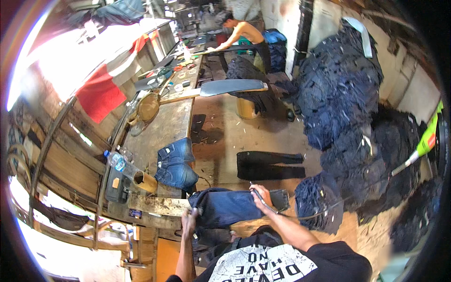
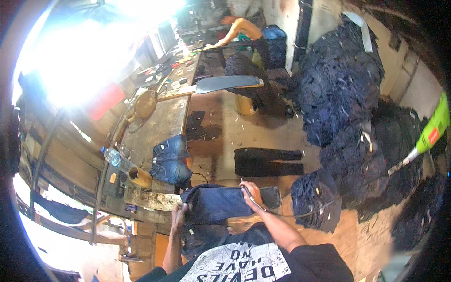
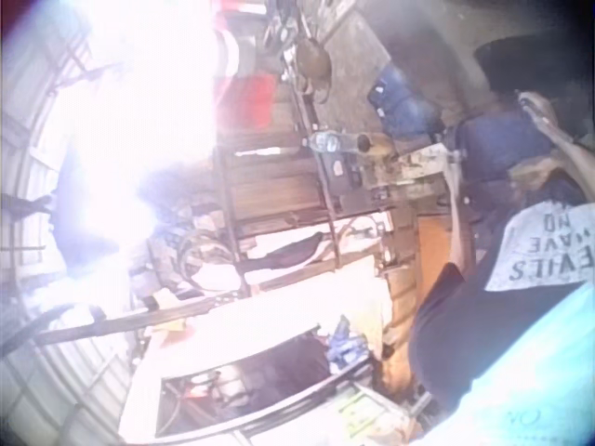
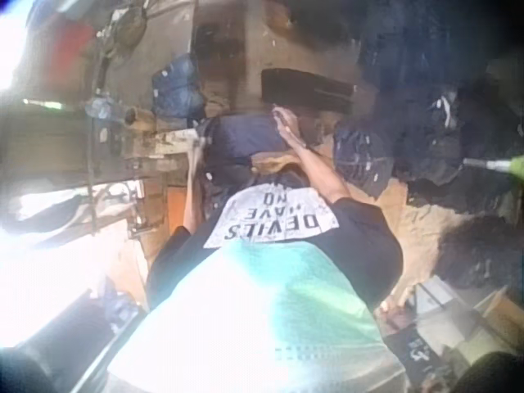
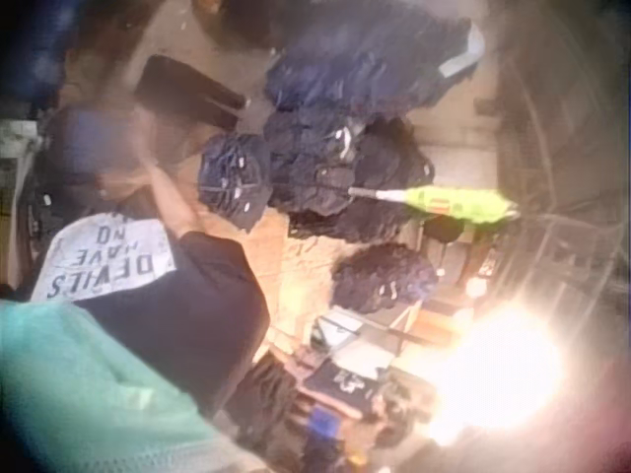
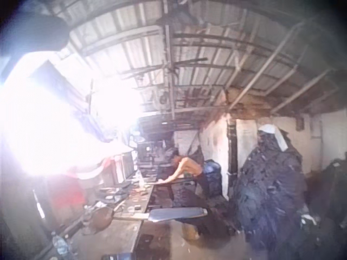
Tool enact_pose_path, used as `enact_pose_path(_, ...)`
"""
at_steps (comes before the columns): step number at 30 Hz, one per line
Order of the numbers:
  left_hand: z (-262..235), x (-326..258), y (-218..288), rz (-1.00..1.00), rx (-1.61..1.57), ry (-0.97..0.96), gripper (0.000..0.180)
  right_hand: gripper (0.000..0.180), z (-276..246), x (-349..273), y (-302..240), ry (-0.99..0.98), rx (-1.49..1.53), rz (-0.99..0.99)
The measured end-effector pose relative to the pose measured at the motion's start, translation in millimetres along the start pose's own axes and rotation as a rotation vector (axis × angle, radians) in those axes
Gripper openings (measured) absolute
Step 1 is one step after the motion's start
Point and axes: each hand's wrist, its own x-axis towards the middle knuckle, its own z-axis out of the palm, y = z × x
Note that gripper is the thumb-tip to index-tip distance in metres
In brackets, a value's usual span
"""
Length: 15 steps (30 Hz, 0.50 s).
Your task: The person uses a handheld electric thread trimmer to remove loose threads from the seams and edges of dark denim jeans. They repeatedly pick up jeans from a pile, trim the waistband and leg hems, then place the jeans back on the pile.
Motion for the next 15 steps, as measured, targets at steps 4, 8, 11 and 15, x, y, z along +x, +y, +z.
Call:
enact_pose_path(4,-7,-32,18,-0.317,-0.417,-0.289,0.021,0.02,-40,-1,33,0.153,-0.026,-0.117)
enact_pose_path(8,42,-5,40,0.077,0.357,0.004,0.073,0.026,-93,-23,53,0.278,-0.082,0.106)
enact_pose_path(11,101,29,50,0.247,0.674,0.124,0.085,0.022,-116,-38,56,0.241,-0.088,-0.126)
enact_pose_path(15,164,32,70,0.297,0.814,0.045,0.081,0.021,-169,-63,84,0.314,-0.17,0.098)
